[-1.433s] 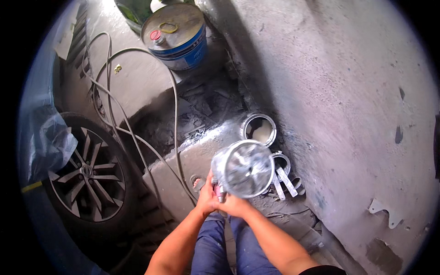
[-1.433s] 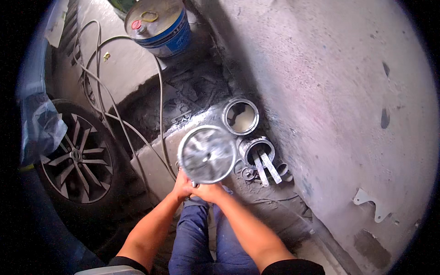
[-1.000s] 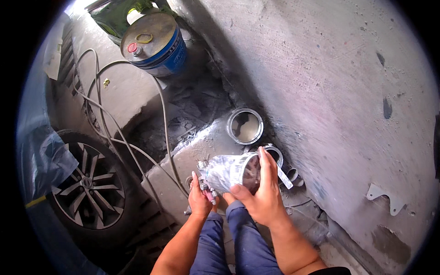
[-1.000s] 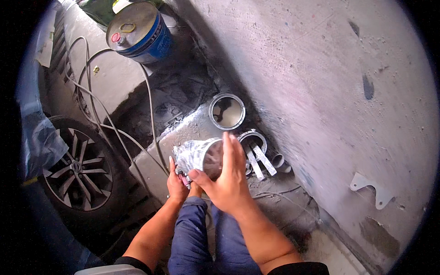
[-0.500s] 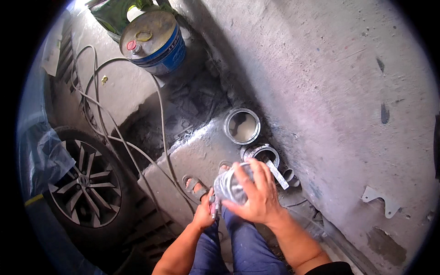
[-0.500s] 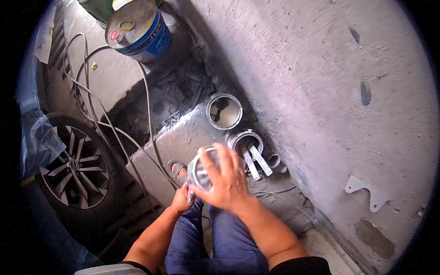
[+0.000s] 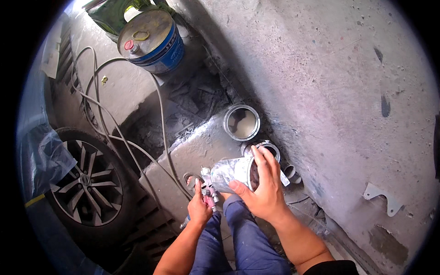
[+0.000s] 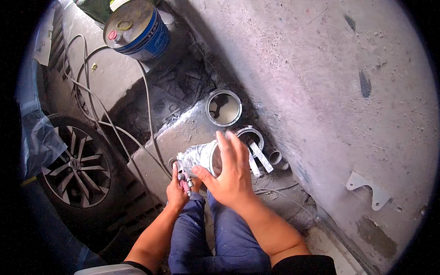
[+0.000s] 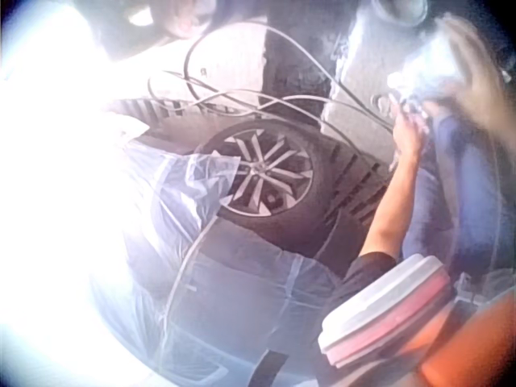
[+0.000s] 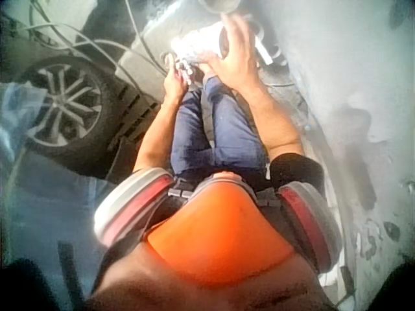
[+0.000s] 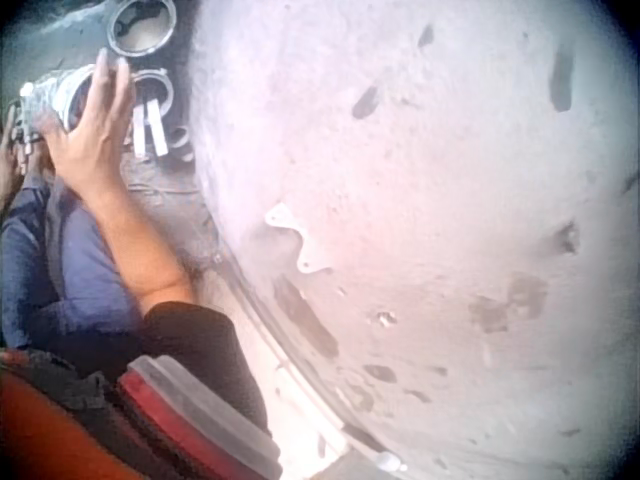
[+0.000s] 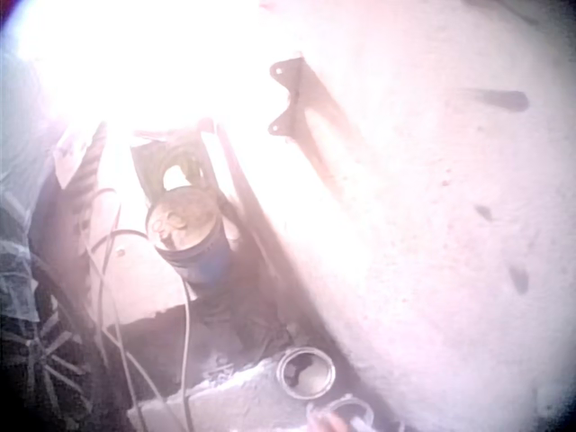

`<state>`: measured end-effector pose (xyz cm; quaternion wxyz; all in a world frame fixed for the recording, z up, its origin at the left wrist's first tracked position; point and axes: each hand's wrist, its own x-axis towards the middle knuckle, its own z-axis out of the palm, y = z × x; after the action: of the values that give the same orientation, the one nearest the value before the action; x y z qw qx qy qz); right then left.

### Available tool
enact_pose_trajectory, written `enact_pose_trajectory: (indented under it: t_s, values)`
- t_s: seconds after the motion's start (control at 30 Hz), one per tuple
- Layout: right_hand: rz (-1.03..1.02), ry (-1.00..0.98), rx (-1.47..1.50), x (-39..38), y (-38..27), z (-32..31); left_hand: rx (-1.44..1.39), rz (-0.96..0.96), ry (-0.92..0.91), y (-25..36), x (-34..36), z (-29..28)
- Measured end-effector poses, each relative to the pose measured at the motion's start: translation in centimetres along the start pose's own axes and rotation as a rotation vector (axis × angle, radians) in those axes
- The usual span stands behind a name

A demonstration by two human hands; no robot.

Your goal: The person uses a spray gun to apply paint to the side of a car in a workshop. They then walk to a shelf, retrieve a container, pour liquid into the spray gun cup, and test spray the gun onto the floor.

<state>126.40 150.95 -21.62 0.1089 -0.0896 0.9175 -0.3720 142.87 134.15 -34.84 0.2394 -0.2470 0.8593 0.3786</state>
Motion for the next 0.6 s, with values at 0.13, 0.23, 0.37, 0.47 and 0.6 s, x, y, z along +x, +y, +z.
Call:
enact_pose_trajectory:
  t_s: [0.13, 0.23, 0.37, 0.47, 0.6]
  values:
    - [-0.206, -0.005, -0.009, -0.3, 0.1, -0.6, -0.163, 0.076, -0.134, -1.1, 0.2, -1.0]
    - [-0.473, -0.136, 0.020, 0.8, 0.4, -2.1, -0.159, 0.135, -0.367, -2.1, 0.9, -2.0]
    - [-0.624, -0.270, 0.263, 2.4, 1.1, -4.8, -0.151, 0.234, -0.477, -3.4, 2.0, -2.2]
    - [-0.182, -0.101, 0.762, 1.3, 2.8, -4.6, -0.182, 0.316, -0.372, -5.7, 2.5, -2.7]
    - [0.201, 0.087, 1.324, 0.3, 4.4, -3.6, -0.151, 0.390, -0.231, -5.1, 3.6, -3.3]
